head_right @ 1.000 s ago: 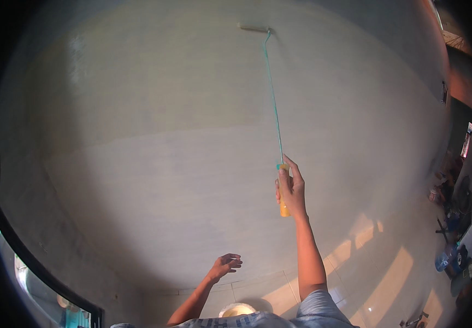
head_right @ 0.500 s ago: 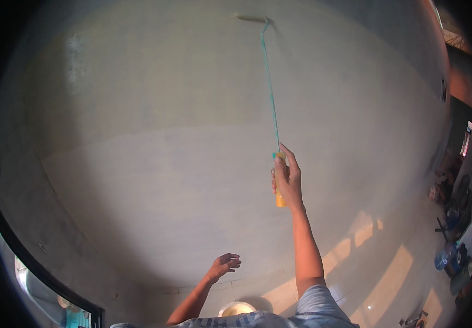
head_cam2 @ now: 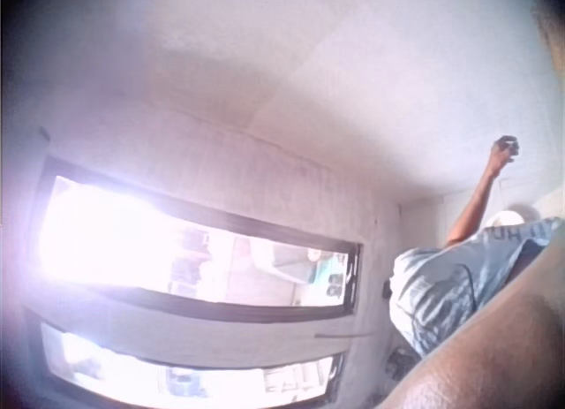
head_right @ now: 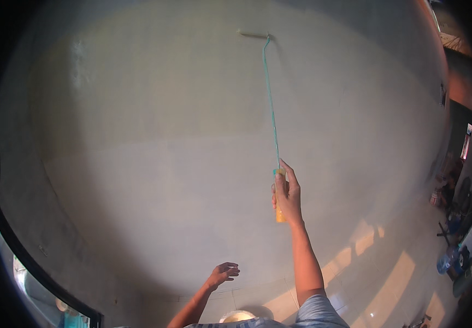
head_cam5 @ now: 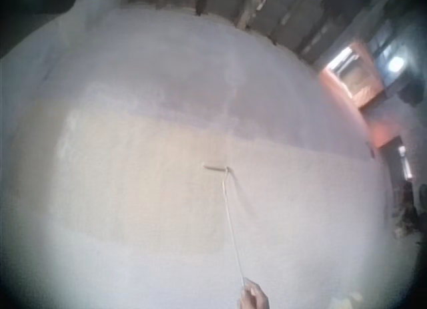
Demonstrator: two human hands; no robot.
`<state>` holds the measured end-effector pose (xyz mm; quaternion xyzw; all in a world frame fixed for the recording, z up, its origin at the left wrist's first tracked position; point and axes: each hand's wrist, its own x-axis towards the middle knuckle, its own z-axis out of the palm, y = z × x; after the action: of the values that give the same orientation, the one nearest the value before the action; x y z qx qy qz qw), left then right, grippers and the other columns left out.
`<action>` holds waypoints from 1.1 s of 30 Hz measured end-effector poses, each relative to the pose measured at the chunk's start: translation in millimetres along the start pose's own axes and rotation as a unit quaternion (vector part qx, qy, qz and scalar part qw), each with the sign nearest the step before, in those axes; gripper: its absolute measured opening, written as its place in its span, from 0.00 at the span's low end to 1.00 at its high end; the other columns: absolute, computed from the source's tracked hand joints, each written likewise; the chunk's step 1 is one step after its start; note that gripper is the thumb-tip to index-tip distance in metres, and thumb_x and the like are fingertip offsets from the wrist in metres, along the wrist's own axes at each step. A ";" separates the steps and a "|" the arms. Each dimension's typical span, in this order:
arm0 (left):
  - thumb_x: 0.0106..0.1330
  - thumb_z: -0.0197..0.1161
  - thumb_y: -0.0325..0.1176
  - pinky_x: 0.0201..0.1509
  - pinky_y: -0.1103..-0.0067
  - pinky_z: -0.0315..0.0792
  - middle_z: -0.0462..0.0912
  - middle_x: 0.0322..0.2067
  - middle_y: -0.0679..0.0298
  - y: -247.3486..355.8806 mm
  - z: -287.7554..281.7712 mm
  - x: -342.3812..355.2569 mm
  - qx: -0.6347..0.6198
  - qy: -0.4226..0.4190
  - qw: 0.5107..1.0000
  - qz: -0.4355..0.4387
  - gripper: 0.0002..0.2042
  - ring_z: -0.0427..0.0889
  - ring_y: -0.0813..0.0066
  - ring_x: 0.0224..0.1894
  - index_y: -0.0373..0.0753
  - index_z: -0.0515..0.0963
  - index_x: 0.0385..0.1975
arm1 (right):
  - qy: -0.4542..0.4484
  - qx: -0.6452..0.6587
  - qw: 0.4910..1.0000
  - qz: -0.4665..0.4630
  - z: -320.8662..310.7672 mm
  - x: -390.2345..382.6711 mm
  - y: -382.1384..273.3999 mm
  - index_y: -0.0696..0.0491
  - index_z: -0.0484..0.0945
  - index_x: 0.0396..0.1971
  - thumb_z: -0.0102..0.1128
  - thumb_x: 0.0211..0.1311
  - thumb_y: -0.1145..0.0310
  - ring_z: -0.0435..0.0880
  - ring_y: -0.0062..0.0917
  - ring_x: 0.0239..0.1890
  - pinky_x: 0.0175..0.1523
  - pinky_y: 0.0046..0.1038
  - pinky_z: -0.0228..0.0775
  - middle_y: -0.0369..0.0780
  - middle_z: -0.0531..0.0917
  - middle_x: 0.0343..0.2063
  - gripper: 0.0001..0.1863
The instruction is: The person paints a ceiling using a roller attached to a long handle. They repeatedly dip the roller into a bucket of paint on the floor and apply it to the ceiling in long strokes.
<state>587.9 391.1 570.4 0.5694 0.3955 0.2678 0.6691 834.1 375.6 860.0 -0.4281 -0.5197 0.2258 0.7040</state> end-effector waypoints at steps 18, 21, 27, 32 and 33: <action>0.70 0.60 0.43 0.55 0.68 0.77 0.81 0.50 0.52 2.4 2.1 -1.4 0.013 0.004 1.000 0.004 0.22 0.81 0.62 0.54 0.35 0.73 0.56 | -0.004 -0.035 0.999 -0.009 -20.0 20.5 -9.4 0.44 0.65 0.66 0.47 0.76 0.57 0.67 0.13 0.14 0.17 0.20 0.62 0.32 0.70 0.19 0.22; 0.70 0.60 0.43 0.55 0.68 0.78 0.81 0.50 0.52 9.7 2.5 -5.4 0.023 0.009 1.000 -0.004 0.22 0.82 0.62 0.53 0.35 0.73 0.57 | -0.004 -0.029 0.999 0.039 -27.0 -24.6 19.0 0.44 0.65 0.66 0.47 0.76 0.60 0.67 0.12 0.14 0.17 0.20 0.63 0.31 0.70 0.19 0.22; 0.70 0.61 0.42 0.50 0.73 0.77 0.84 0.46 0.57 16.9 3.3 -6.9 0.024 0.008 1.000 -0.017 0.20 0.83 0.68 0.49 0.37 0.74 0.55 | -0.011 0.014 0.993 0.113 -29.2 -117.6 67.8 0.47 0.63 0.67 0.48 0.75 0.66 0.67 0.11 0.15 0.18 0.18 0.64 0.31 0.70 0.20 0.23; 0.71 0.60 0.41 0.55 0.68 0.77 0.81 0.50 0.51 16.2 -1.6 -5.2 0.046 -0.022 0.998 -0.033 0.21 0.81 0.62 0.53 0.34 0.72 0.57 | -0.022 0.023 0.987 0.155 -18.4 -180.0 100.8 0.50 0.63 0.67 0.48 0.74 0.70 0.66 0.10 0.15 0.19 0.17 0.63 0.30 0.71 0.20 0.24; 0.71 0.60 0.42 0.55 0.68 0.77 0.81 0.50 0.51 18.5 -1.7 -4.7 0.050 -0.025 0.998 -0.035 0.21 0.81 0.62 0.53 0.34 0.72 0.57 | -0.020 0.025 0.988 0.152 -17.5 -187.8 104.6 0.51 0.62 0.68 0.48 0.74 0.71 0.66 0.10 0.15 0.19 0.17 0.63 0.30 0.71 0.20 0.24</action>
<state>585.7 392.0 589.4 0.5940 0.4115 0.2097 0.6587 796.4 281.5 669.6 -0.4802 -0.4568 0.3515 0.6612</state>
